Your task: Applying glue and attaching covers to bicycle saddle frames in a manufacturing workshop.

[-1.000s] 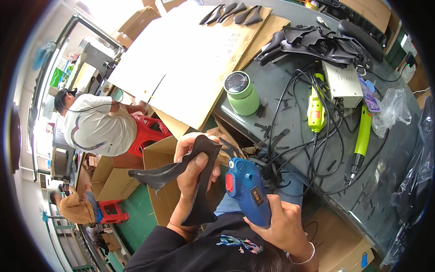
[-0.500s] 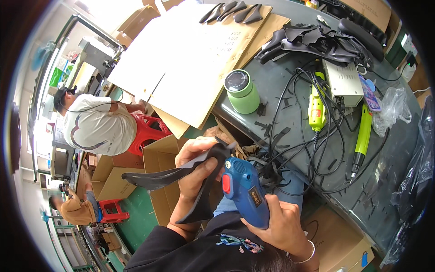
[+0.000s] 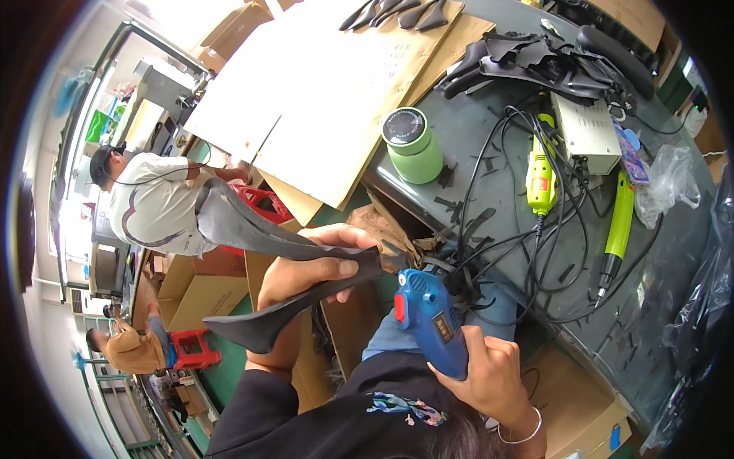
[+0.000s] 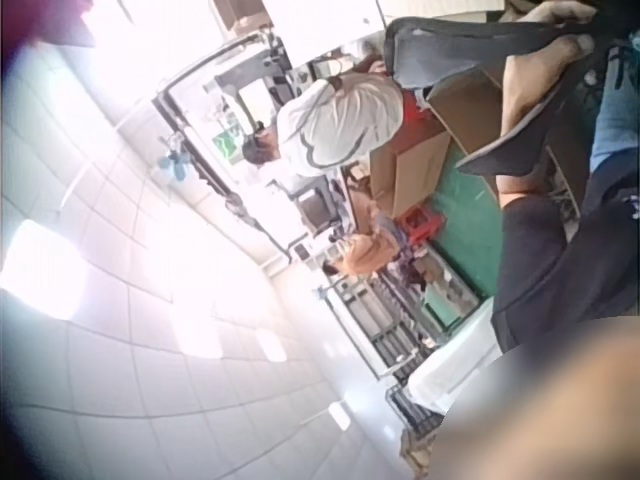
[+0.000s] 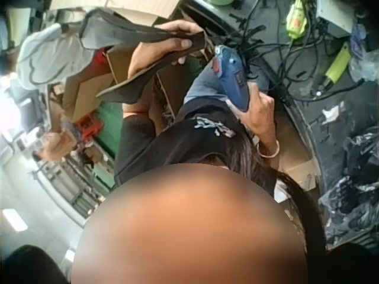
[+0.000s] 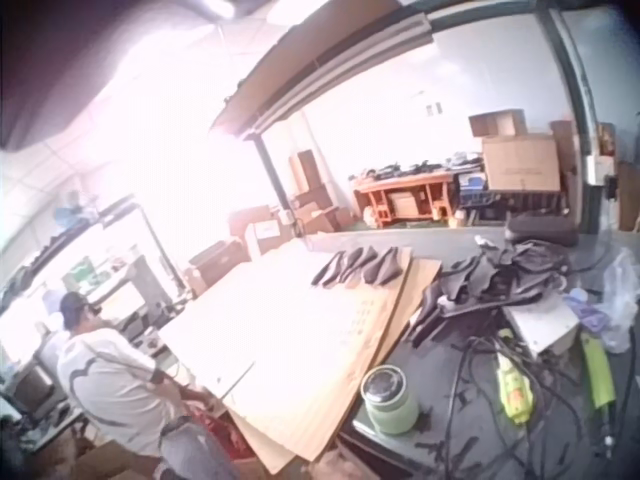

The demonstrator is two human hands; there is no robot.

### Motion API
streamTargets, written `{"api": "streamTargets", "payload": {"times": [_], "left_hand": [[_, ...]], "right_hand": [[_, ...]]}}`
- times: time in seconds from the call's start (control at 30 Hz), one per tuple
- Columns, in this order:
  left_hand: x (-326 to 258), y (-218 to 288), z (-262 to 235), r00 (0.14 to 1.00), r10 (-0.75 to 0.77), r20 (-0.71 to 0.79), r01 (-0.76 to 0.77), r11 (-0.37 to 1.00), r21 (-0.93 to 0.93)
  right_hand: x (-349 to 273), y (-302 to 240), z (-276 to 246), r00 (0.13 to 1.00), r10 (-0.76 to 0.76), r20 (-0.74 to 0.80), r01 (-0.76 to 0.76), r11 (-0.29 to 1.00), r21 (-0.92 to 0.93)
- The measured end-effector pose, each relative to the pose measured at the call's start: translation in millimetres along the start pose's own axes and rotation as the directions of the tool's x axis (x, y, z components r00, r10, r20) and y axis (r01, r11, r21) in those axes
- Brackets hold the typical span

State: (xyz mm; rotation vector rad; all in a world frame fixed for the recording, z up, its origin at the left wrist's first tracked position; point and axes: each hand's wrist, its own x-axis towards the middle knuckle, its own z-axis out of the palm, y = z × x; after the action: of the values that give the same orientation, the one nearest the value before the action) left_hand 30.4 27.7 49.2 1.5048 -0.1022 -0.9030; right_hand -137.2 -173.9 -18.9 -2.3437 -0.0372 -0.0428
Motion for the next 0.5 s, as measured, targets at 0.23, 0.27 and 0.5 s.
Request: {"api": "streamTargets", "payload": {"times": [0.23,0.27,0.5], "left_hand": [[3.4,9.6,2.0,0.999,-0.054,-0.004,0.054,0.986,0.159],[4.1,10.4,2.1,0.998,-0.055,0.011,0.052,0.98,0.193],[15.8,2.6,-7.9,0.982,-0.115,0.148,0.017,0.842,0.54]], "right_hand": [[-1.4,3.3,4.2,0.997,-0.01,0.074,0.012,1.0,-0.021],[-1.1,3.4,4.2,0.996,-0.027,0.079,0.029,0.999,-0.027],[3.2,-0.8,3.3,0.993,-0.106,0.047,0.106,0.994,0.007]]}}
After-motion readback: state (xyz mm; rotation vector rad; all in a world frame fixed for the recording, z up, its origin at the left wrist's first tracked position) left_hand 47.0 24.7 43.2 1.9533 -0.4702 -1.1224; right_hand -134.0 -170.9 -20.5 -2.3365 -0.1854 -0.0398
